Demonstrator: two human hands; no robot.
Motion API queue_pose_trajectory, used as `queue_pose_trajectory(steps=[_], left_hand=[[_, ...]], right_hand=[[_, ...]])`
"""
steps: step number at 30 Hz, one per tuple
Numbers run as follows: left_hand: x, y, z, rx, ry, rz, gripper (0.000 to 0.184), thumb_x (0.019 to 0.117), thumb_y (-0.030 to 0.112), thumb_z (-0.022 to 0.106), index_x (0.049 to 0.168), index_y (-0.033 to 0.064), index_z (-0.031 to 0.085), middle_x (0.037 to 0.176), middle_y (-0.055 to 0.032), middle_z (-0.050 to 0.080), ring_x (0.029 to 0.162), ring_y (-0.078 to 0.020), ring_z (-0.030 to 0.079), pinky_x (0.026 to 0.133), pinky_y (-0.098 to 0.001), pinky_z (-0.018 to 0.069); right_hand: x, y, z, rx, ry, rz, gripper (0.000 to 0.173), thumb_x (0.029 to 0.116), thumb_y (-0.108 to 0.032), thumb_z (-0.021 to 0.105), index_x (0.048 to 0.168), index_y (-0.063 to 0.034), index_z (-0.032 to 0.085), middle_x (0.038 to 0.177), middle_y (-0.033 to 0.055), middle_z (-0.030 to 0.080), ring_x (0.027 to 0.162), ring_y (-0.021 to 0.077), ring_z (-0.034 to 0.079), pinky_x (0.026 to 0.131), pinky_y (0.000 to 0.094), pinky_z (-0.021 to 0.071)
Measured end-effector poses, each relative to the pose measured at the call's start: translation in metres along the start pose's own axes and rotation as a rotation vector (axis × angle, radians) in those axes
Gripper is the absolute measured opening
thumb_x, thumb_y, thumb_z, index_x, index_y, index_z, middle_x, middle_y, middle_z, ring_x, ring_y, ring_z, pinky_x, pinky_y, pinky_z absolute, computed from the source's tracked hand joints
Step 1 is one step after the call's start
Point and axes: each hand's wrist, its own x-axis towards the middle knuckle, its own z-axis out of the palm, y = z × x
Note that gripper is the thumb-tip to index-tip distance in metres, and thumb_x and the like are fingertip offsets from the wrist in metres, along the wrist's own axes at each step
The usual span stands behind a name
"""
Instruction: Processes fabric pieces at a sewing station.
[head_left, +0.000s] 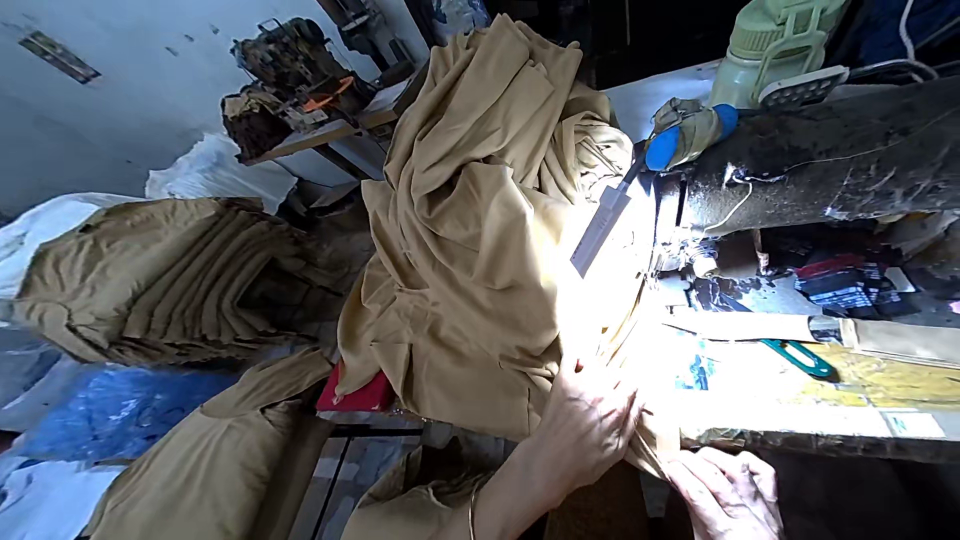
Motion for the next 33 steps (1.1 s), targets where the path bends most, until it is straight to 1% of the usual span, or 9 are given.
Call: queue_pose_trajectory(steps=[2, 6, 10, 13, 22, 24, 29, 31, 33], left_hand=[[0.002, -0.001, 0.002, 0.021, 0.030, -0.031, 0.035, 0.1028, 0.030, 0.045, 0.097, 0.0163, 0.077, 0.083, 0.0009, 0.070, 0.086, -0.0172, 0.064, 0.087, -0.0404, 0.0432], [0.009, -0.012, 0.010, 0.023, 0.082, -0.056, 0.032, 0.0998, 0.027, 0.049, 0.107, 0.0146, 0.077, 0.109, -0.0028, 0.074, 0.104, -0.0210, 0.066, 0.095, -0.0455, 0.0458], [0.003, -0.004, -0.008, -0.048, -0.033, 0.023, 0.034, 0.1046, 0.033, 0.045, 0.113, 0.0184, 0.075, 0.107, -0.0001, 0.073, 0.101, -0.0176, 0.067, 0.089, -0.0420, 0.0495], [-0.014, 0.005, -0.020, -0.077, -0.114, 0.123, 0.041, 0.1077, 0.037, 0.039, 0.100, 0.0174, 0.074, 0.095, -0.0003, 0.071, 0.090, -0.0192, 0.065, 0.080, -0.0387, 0.0464], [-0.031, 0.004, -0.008, 0.036, -0.094, 0.037, 0.042, 0.1058, 0.032, 0.038, 0.121, 0.0177, 0.075, 0.126, 0.0023, 0.072, 0.106, -0.0190, 0.067, 0.084, -0.0400, 0.0474], [-0.031, 0.006, -0.007, 0.072, -0.082, 0.045, 0.040, 0.1042, 0.030, 0.040, 0.120, 0.0186, 0.075, 0.122, 0.0025, 0.073, 0.103, -0.0184, 0.067, 0.083, -0.0398, 0.0469], [0.014, 0.016, -0.007, 0.030, 0.047, 0.108, 0.020, 0.0979, 0.021, 0.056, 0.089, 0.0137, 0.073, 0.086, -0.0009, 0.070, 0.087, -0.0202, 0.067, 0.077, -0.0380, 0.0518], [0.038, 0.025, -0.007, -0.120, -0.011, 0.061, 0.021, 0.0962, 0.010, 0.058, 0.109, 0.0081, 0.075, 0.107, -0.0080, 0.074, 0.103, -0.0252, 0.071, 0.088, -0.0419, 0.0575], [0.065, 0.027, 0.002, -0.279, -0.067, 0.000, 0.028, 0.0978, 0.005, 0.055, 0.119, 0.0051, 0.073, 0.116, -0.0120, 0.071, 0.111, -0.0290, 0.066, 0.095, -0.0455, 0.0519]], right_hand=[[0.003, -0.003, -0.003, 0.000, -0.012, -0.003, 0.020, 0.1001, -0.009, 0.054, 0.101, -0.0161, 0.073, 0.101, 0.0018, 0.073, 0.101, 0.0207, 0.058, 0.095, 0.0399, 0.0330], [0.001, -0.004, -0.003, 0.024, -0.002, 0.003, 0.020, 0.1019, -0.012, 0.054, 0.102, -0.0173, 0.073, 0.106, 0.0019, 0.073, 0.102, 0.0207, 0.057, 0.095, 0.0391, 0.0329], [-0.006, 0.003, 0.002, 0.039, 0.008, 0.006, 0.021, 0.1010, -0.011, 0.054, 0.104, -0.0185, 0.074, 0.110, 0.0019, 0.071, 0.104, 0.0203, 0.056, 0.096, 0.0388, 0.0328], [-0.011, 0.006, 0.007, 0.072, 0.045, 0.009, 0.022, 0.1016, -0.012, 0.054, 0.108, -0.0197, 0.074, 0.110, 0.0013, 0.070, 0.103, 0.0190, 0.056, 0.096, 0.0372, 0.0334], [-0.010, 0.002, 0.015, 0.096, 0.099, -0.002, 0.019, 0.1026, -0.015, 0.055, 0.108, -0.0218, 0.071, 0.110, -0.0012, 0.068, 0.105, 0.0169, 0.054, 0.099, 0.0351, 0.0327], [-0.012, 0.004, 0.016, 0.070, 0.058, 0.008, 0.022, 0.1023, -0.014, 0.054, 0.110, -0.0230, 0.072, 0.115, -0.0013, 0.069, 0.108, 0.0182, 0.054, 0.100, 0.0372, 0.0319], [-0.010, 0.004, 0.014, -0.003, 0.017, 0.022, 0.022, 0.0980, -0.008, 0.058, 0.101, -0.0182, 0.077, 0.114, 0.0024, 0.075, 0.110, 0.0236, 0.061, 0.102, 0.0431, 0.0361], [-0.009, 0.002, 0.013, -0.051, 0.004, 0.004, 0.025, 0.0996, -0.009, 0.054, 0.107, -0.0188, 0.076, 0.116, 0.0011, 0.074, 0.110, 0.0230, 0.061, 0.102, 0.0437, 0.0367], [-0.008, 0.001, 0.012, -0.098, 0.004, -0.008, 0.027, 0.0995, -0.008, 0.053, 0.110, -0.0195, 0.075, 0.116, -0.0006, 0.074, 0.110, 0.0211, 0.061, 0.101, 0.0420, 0.0378]])
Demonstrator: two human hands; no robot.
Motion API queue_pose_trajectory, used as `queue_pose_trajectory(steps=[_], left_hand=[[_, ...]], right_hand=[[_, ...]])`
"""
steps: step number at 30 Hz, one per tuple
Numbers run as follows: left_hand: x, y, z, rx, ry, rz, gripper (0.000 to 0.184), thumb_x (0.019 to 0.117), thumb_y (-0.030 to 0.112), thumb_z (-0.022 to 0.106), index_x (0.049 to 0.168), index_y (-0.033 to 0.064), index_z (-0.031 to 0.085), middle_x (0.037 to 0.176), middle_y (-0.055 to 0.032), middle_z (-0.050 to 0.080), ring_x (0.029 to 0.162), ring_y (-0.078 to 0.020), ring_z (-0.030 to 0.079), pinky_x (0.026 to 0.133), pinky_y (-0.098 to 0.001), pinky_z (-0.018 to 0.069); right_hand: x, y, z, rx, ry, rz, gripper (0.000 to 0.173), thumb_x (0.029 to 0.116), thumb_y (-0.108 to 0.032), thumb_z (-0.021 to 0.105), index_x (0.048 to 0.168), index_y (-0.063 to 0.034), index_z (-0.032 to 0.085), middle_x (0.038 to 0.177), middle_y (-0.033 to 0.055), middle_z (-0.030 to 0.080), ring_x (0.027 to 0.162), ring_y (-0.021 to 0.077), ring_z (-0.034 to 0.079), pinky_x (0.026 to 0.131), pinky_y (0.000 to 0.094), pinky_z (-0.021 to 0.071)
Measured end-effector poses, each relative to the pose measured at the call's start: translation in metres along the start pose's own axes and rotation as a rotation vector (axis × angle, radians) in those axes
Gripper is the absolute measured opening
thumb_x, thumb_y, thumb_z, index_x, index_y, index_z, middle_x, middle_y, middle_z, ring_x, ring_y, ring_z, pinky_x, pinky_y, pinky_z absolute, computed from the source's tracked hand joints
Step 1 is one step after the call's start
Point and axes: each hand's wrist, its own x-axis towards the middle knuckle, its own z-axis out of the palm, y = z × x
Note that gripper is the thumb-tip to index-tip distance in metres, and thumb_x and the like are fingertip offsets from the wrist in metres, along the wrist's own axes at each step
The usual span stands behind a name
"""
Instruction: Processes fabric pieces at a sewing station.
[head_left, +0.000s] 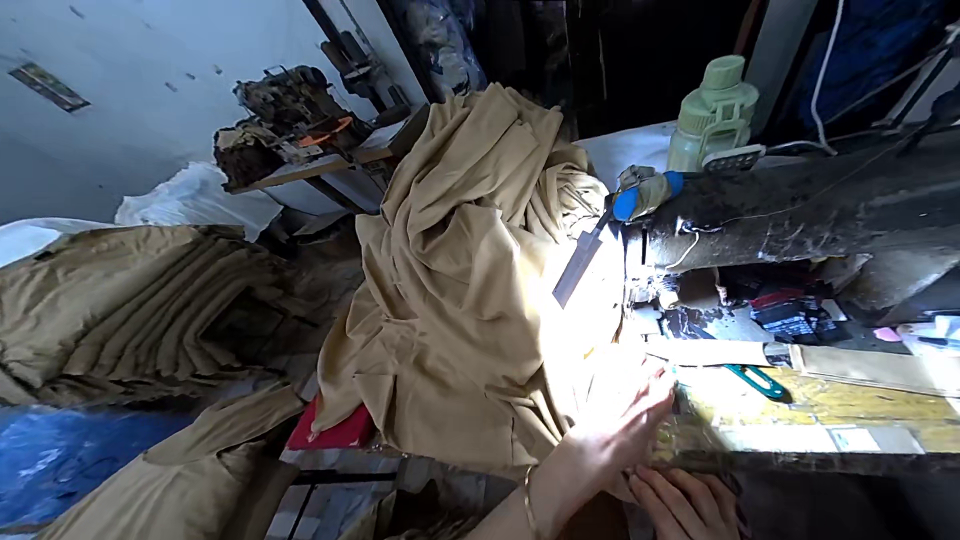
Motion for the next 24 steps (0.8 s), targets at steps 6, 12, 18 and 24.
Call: queue_pose_trajectory(steps=[6, 12, 18, 24], left_hand=[[0.042, -0.026, 0.022, 0.040, 0.139, 0.082, 0.015, 0.0973, 0.011, 0.061, 0.099, 0.0074, 0.075, 0.106, -0.0102, 0.068, 0.107, -0.0278, 0.061, 0.096, -0.0456, 0.0478], [-0.002, -0.041, -0.008, -0.391, -0.191, -0.105, 0.026, 0.1034, 0.025, 0.058, 0.117, 0.0068, 0.070, 0.106, -0.0091, 0.072, 0.098, -0.0160, 0.067, 0.089, -0.0365, 0.0535], [-0.062, -0.042, 0.010, -0.329, -0.096, 0.192, 0.019, 0.1009, 0.010, 0.054, 0.103, 0.0101, 0.073, 0.109, -0.0046, 0.072, 0.108, -0.0196, 0.066, 0.098, -0.0375, 0.0494], [-0.077, -0.038, 0.026, -0.362, 0.106, 0.240, 0.018, 0.1014, 0.013, 0.059, 0.102, 0.0109, 0.077, 0.112, -0.0033, 0.074, 0.107, -0.0161, 0.067, 0.096, -0.0333, 0.0513]], right_hand=[[0.002, -0.002, 0.001, -0.014, -0.006, 0.010, 0.026, 0.0963, -0.005, 0.055, 0.104, -0.0177, 0.076, 0.114, 0.0000, 0.075, 0.111, 0.0230, 0.063, 0.103, 0.0455, 0.0371], [-0.003, 0.005, 0.013, 0.034, 0.121, -0.035, 0.025, 0.1002, -0.009, 0.048, 0.101, -0.0182, 0.072, 0.112, -0.0026, 0.073, 0.109, 0.0176, 0.060, 0.105, 0.0390, 0.0346], [-0.008, 0.005, 0.007, 0.146, 0.119, 0.010, 0.019, 0.1004, -0.014, 0.055, 0.105, -0.0185, 0.073, 0.101, 0.0078, 0.067, 0.103, 0.0219, 0.059, 0.103, 0.0407, 0.0375], [-0.009, 0.004, 0.009, 0.163, 0.146, 0.046, 0.014, 0.1019, -0.021, 0.057, 0.107, -0.0228, 0.070, 0.102, 0.0065, 0.056, 0.107, 0.0193, 0.052, 0.102, 0.0348, 0.0356]])
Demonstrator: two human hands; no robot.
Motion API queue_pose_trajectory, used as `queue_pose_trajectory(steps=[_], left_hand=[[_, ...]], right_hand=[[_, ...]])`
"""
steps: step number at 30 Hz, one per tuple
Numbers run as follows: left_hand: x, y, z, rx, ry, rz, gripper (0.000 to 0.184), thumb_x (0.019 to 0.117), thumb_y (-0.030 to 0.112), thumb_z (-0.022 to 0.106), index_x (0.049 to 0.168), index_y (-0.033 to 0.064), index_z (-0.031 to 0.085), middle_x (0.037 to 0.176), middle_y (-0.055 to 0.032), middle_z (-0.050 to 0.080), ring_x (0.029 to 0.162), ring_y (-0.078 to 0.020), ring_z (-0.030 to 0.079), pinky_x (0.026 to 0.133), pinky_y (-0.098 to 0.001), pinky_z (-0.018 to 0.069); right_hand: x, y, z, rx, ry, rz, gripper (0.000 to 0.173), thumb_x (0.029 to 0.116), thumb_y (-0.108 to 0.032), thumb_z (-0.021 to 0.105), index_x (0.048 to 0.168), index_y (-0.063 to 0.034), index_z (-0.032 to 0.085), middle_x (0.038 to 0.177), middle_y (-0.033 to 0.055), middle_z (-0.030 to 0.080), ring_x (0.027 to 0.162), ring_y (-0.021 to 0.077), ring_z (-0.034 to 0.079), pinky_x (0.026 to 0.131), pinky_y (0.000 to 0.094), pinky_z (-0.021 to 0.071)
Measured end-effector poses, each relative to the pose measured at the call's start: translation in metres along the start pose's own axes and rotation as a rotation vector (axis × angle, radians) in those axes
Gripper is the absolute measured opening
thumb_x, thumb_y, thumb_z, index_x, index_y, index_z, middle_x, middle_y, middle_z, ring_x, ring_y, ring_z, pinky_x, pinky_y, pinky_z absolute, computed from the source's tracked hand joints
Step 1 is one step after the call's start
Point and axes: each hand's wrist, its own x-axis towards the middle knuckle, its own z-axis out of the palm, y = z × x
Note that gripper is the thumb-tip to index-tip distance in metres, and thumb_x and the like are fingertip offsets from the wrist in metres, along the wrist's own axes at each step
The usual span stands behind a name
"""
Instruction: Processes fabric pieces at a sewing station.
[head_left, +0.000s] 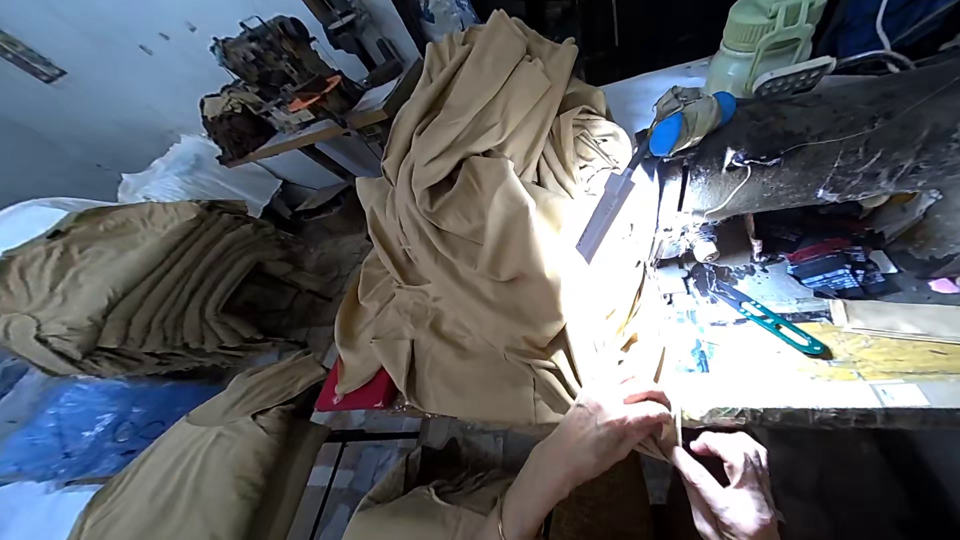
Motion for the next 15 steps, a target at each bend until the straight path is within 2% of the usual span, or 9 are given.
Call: queue_pose_trajectory(steps=[3, 6, 8, 9, 11, 12, 13, 15], left_hand=[[0.003, 0.004, -0.001, -0.056, 0.006, 0.012, 0.018, 0.1027, 0.012, 0.057, 0.103, 0.0089, 0.075, 0.112, -0.0052, 0.074, 0.106, -0.0160, 0.069, 0.095, -0.0338, 0.0535], [0.007, 0.007, -0.006, 0.022, -0.074, 0.000, 0.020, 0.1030, 0.014, 0.056, 0.110, 0.0094, 0.074, 0.117, -0.0052, 0.073, 0.110, -0.0176, 0.068, 0.096, -0.0354, 0.0533], [0.011, 0.009, -0.007, 0.099, 0.008, -0.010, 0.022, 0.1009, 0.011, 0.056, 0.115, 0.0069, 0.072, 0.121, -0.0080, 0.073, 0.113, -0.0194, 0.069, 0.100, -0.0350, 0.0529], [0.015, 0.009, -0.008, 0.149, 0.072, -0.027, 0.022, 0.0994, 0.009, 0.056, 0.115, 0.0066, 0.072, 0.120, -0.0081, 0.073, 0.111, -0.0193, 0.070, 0.098, -0.0338, 0.0542], [0.023, 0.007, -0.010, 0.257, 0.169, -0.072, 0.024, 0.0968, 0.006, 0.056, 0.115, 0.0070, 0.072, 0.115, -0.0072, 0.075, 0.101, -0.0183, 0.073, 0.086, -0.0318, 0.0592], [0.027, 0.007, -0.011, 0.302, 0.194, -0.110, 0.026, 0.0954, 0.006, 0.056, 0.116, 0.0068, 0.072, 0.110, -0.0072, 0.076, 0.092, -0.0191, 0.075, 0.077, -0.0329, 0.0609], [0.033, 0.009, -0.013, 0.329, 0.197, -0.169, 0.028, 0.0944, 0.006, 0.057, 0.118, 0.0062, 0.072, 0.105, -0.0081, 0.077, 0.083, -0.0217, 0.075, 0.069, -0.0359, 0.0611], [0.045, 0.016, -0.017, 0.311, 0.134, -0.354, 0.034, 0.0965, 0.009, 0.056, 0.127, 0.0061, 0.070, 0.095, -0.0138, 0.076, 0.075, -0.0316, 0.074, 0.063, -0.0463, 0.0593]], right_hand=[[0.002, -0.002, -0.005, -0.001, -0.048, 0.014, 0.017, 0.1018, -0.019, 0.058, 0.110, -0.0228, 0.072, 0.108, 0.0090, 0.060, 0.111, 0.0214, 0.053, 0.104, 0.0367, 0.0344], [0.005, -0.005, -0.010, -0.035, -0.103, 0.018, 0.015, 0.0990, -0.015, 0.061, 0.103, -0.0192, 0.074, 0.109, 0.0143, 0.065, 0.113, 0.0265, 0.055, 0.105, 0.0415, 0.0356], [0.008, -0.005, -0.010, -0.052, -0.117, 0.009, 0.014, 0.0972, -0.013, 0.064, 0.099, -0.0173, 0.077, 0.111, 0.0165, 0.068, 0.114, 0.0295, 0.059, 0.105, 0.0444, 0.0383], [0.009, -0.004, -0.011, -0.052, -0.126, 0.003, 0.015, 0.0970, -0.013, 0.064, 0.098, -0.0169, 0.078, 0.113, 0.0162, 0.070, 0.115, 0.0299, 0.060, 0.105, 0.0451, 0.0397], [0.012, -0.004, -0.013, -0.055, -0.174, -0.020, 0.017, 0.0970, -0.010, 0.062, 0.098, -0.0163, 0.078, 0.116, 0.0139, 0.072, 0.118, 0.0295, 0.060, 0.107, 0.0449, 0.0383], [0.015, -0.005, -0.015, -0.058, -0.196, -0.030, 0.018, 0.0968, -0.009, 0.062, 0.097, -0.0159, 0.078, 0.116, 0.0132, 0.072, 0.119, 0.0293, 0.060, 0.107, 0.0450, 0.0377], [0.019, -0.007, -0.017, -0.063, -0.212, -0.042, 0.018, 0.0966, -0.008, 0.061, 0.096, -0.0157, 0.077, 0.115, 0.0132, 0.073, 0.118, 0.0291, 0.061, 0.107, 0.0451, 0.0378], [0.025, -0.010, -0.020, -0.070, -0.236, -0.061, 0.018, 0.0965, -0.007, 0.060, 0.096, -0.0147, 0.077, 0.111, 0.0153, 0.073, 0.113, 0.0301, 0.065, 0.106, 0.0464, 0.0408]])
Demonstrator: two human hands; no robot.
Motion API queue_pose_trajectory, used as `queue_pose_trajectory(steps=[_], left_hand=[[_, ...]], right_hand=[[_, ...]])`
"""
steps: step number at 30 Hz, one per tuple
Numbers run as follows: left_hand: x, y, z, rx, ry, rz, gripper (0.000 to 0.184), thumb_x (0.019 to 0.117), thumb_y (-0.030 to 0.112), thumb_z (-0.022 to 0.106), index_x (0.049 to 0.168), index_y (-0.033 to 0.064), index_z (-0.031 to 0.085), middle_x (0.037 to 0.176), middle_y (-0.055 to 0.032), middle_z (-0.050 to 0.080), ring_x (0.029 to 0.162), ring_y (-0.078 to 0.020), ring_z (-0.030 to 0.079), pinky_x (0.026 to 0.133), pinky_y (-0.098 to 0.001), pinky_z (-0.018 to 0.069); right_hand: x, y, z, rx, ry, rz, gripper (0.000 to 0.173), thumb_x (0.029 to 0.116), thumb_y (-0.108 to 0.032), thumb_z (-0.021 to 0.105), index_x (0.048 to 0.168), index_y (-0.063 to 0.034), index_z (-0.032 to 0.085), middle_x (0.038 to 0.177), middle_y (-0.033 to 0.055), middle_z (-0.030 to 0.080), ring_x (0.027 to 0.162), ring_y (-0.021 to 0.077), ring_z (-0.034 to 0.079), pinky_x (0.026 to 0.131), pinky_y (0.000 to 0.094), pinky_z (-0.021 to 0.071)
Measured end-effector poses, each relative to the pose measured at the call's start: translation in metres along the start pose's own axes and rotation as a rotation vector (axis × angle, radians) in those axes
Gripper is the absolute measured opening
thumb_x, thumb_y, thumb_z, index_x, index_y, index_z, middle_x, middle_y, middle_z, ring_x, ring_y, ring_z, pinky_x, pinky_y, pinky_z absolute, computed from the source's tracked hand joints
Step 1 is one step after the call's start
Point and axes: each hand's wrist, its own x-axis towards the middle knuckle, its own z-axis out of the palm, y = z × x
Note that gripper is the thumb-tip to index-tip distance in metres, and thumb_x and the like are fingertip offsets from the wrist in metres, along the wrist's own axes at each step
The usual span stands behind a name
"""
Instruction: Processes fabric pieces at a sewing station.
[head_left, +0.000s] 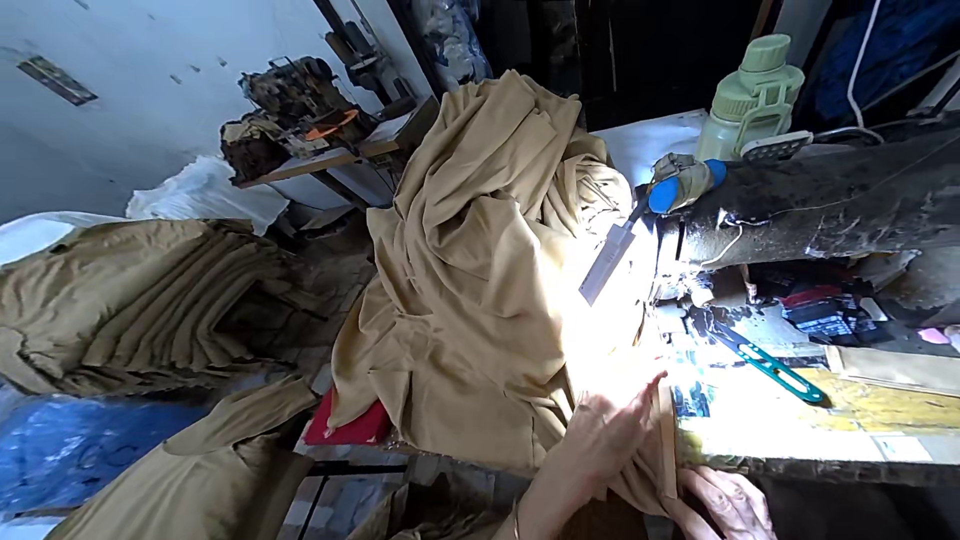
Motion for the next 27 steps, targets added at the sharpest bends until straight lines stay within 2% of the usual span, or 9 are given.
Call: queue_pose_trajectory(steps=[2, 3, 5, 10, 13, 17, 21, 24, 27], left_hand=[[0.010, -0.001, 0.003, -0.035, -0.140, -0.102, 0.039, 0.1036, 0.013, 0.050, 0.141, 0.0101, 0.061, 0.105, -0.0165, 0.076, 0.087, -0.0358, 0.075, 0.074, -0.0528, 0.0583], [0.013, -0.009, 0.012, -0.018, -0.144, -0.056, 0.040, 0.1040, 0.015, 0.049, 0.142, 0.0113, 0.060, 0.115, -0.0120, 0.074, 0.100, -0.0298, 0.074, 0.085, -0.0491, 0.0576], [0.021, -0.023, 0.031, 0.037, -0.101, 0.071, 0.032, 0.1030, 0.014, 0.049, 0.126, 0.0080, 0.070, 0.130, -0.0064, 0.069, 0.126, -0.0220, 0.062, 0.107, -0.0429, 0.0472], [0.024, -0.022, 0.022, 0.110, 0.035, 0.186, 0.023, 0.0955, 0.013, 0.056, 0.102, 0.0099, 0.078, 0.107, -0.0040, 0.076, 0.107, -0.0191, 0.070, 0.097, -0.0394, 0.0515], [0.013, -0.041, 0.038, -0.058, 0.036, 0.245, 0.024, 0.0988, 0.011, 0.054, 0.111, 0.0067, 0.074, 0.114, -0.0053, 0.074, 0.118, -0.0194, 0.065, 0.107, -0.0396, 0.0475], [0.003, -0.039, 0.038, -0.196, 0.128, 0.189, 0.029, 0.1004, 0.016, 0.058, 0.123, 0.0028, 0.070, 0.122, -0.0113, 0.073, 0.114, -0.0192, 0.070, 0.101, -0.0346, 0.0538], [0.001, -0.038, 0.036, -0.189, 0.283, 0.176, 0.032, 0.0991, 0.022, 0.060, 0.122, 0.0007, 0.070, 0.109, -0.0122, 0.076, 0.100, -0.0167, 0.074, 0.091, -0.0321, 0.0582], [0.015, -0.037, 0.034, -0.083, 0.035, 0.173, 0.039, 0.1037, 0.029, 0.054, 0.134, 0.0075, 0.065, 0.137, -0.0088, 0.066, 0.132, -0.0226, 0.059, 0.111, -0.0425, 0.0460], [0.039, -0.041, 0.037, 0.152, -0.063, 0.162, 0.042, 0.1020, 0.040, 0.054, 0.130, 0.0132, 0.069, 0.151, -0.0032, 0.055, 0.145, -0.0241, 0.044, 0.119, -0.0507, 0.0338]], right_hand=[[0.004, -0.002, -0.003, 0.013, -0.022, -0.002, 0.018, 0.0967, -0.007, 0.060, 0.097, -0.0127, 0.077, 0.108, 0.0169, 0.074, 0.110, 0.0318, 0.067, 0.104, 0.0489, 0.0427], [0.005, -0.003, -0.005, 0.016, -0.033, -0.002, 0.017, 0.0969, -0.007, 0.060, 0.098, -0.0112, 0.077, 0.108, 0.0170, 0.075, 0.108, 0.0323, 0.069, 0.102, 0.0510, 0.0440], [0.007, -0.004, -0.007, 0.025, -0.045, 0.015, 0.016, 0.0976, -0.008, 0.061, 0.099, -0.0101, 0.077, 0.106, 0.0142, 0.076, 0.107, 0.0296, 0.069, 0.102, 0.0506, 0.0421], [0.014, -0.005, -0.013, 0.025, -0.065, 0.007, 0.015, 0.0981, -0.009, 0.062, 0.099, -0.0095, 0.078, 0.101, 0.0100, 0.077, 0.108, 0.0272, 0.069, 0.105, 0.0499, 0.0397], [0.016, -0.006, -0.015, 0.018, -0.073, 0.008, 0.015, 0.0978, -0.010, 0.063, 0.099, -0.0096, 0.078, 0.099, 0.0102, 0.077, 0.105, 0.0277, 0.070, 0.103, 0.0517, 0.0415], [0.018, -0.007, -0.018, 0.040, -0.090, 0.008, 0.017, 0.0983, -0.008, 0.062, 0.100, -0.0092, 0.078, 0.100, 0.0112, 0.077, 0.103, 0.0277, 0.071, 0.102, 0.0524, 0.0419], [0.018, -0.007, -0.014, 0.038, -0.071, 0.027, 0.018, 0.0983, -0.006, 0.060, 0.101, -0.0103, 0.077, 0.106, 0.0138, 0.076, 0.107, 0.0294, 0.070, 0.101, 0.0525, 0.0433], [0.020, -0.006, -0.010, 0.040, -0.048, 0.044, 0.018, 0.0978, -0.007, 0.061, 0.102, -0.0110, 0.078, 0.112, 0.0159, 0.075, 0.111, 0.0326, 0.068, 0.103, 0.0539, 0.0434], [0.026, -0.005, -0.007, 0.020, -0.071, 0.053, 0.018, 0.0968, -0.006, 0.062, 0.103, -0.0109, 0.079, 0.113, 0.0146, 0.075, 0.108, 0.0333, 0.068, 0.099, 0.0547, 0.0447]])
